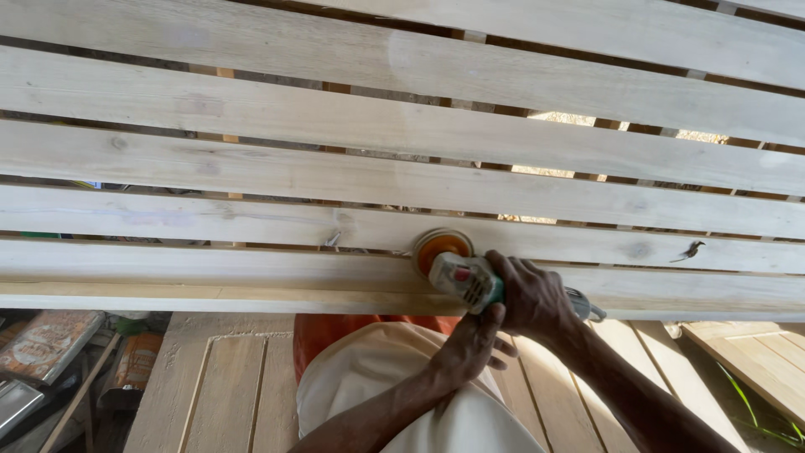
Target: The person sands the surface of a wooden structure using an angle grinder with a sanding disc.
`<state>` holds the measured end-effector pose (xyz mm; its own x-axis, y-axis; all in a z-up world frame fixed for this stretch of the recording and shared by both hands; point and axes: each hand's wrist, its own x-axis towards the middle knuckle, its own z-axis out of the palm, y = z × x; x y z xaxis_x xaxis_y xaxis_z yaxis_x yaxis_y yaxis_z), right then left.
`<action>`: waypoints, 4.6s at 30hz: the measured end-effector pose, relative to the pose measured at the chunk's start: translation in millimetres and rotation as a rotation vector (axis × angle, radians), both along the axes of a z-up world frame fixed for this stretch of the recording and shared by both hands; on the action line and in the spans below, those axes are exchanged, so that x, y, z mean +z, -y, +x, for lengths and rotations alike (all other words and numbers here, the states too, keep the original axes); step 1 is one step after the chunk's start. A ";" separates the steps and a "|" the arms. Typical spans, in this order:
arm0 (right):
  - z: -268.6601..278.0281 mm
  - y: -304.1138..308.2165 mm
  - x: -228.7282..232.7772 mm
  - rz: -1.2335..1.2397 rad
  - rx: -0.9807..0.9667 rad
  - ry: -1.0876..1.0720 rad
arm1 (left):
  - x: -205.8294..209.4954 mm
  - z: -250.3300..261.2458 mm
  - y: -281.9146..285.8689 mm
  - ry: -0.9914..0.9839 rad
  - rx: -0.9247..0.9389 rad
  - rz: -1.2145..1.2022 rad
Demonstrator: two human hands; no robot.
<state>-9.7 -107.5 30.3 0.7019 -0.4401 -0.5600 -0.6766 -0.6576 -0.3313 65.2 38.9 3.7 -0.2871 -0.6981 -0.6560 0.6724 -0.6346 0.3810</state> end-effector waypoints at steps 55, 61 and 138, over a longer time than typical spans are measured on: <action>215.8 -107.0 0.4 0.141 -0.061 -0.051 | -44.3 181.0 -121.9 0.132 0.276 0.056; 182.1 -82.1 3.8 0.173 -0.187 -0.062 | -23.3 154.5 -71.9 0.166 0.196 0.070; 447.4 -157.2 15.5 0.117 -0.283 0.048 | -8.9 423.6 -120.2 0.464 0.520 0.030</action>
<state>437.7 49.7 45.8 0.5872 -0.5566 -0.5877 -0.8094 -0.4007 -0.4293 488.8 159.0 -5.3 0.3936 -0.6488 -0.6513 0.6641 -0.2892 0.6895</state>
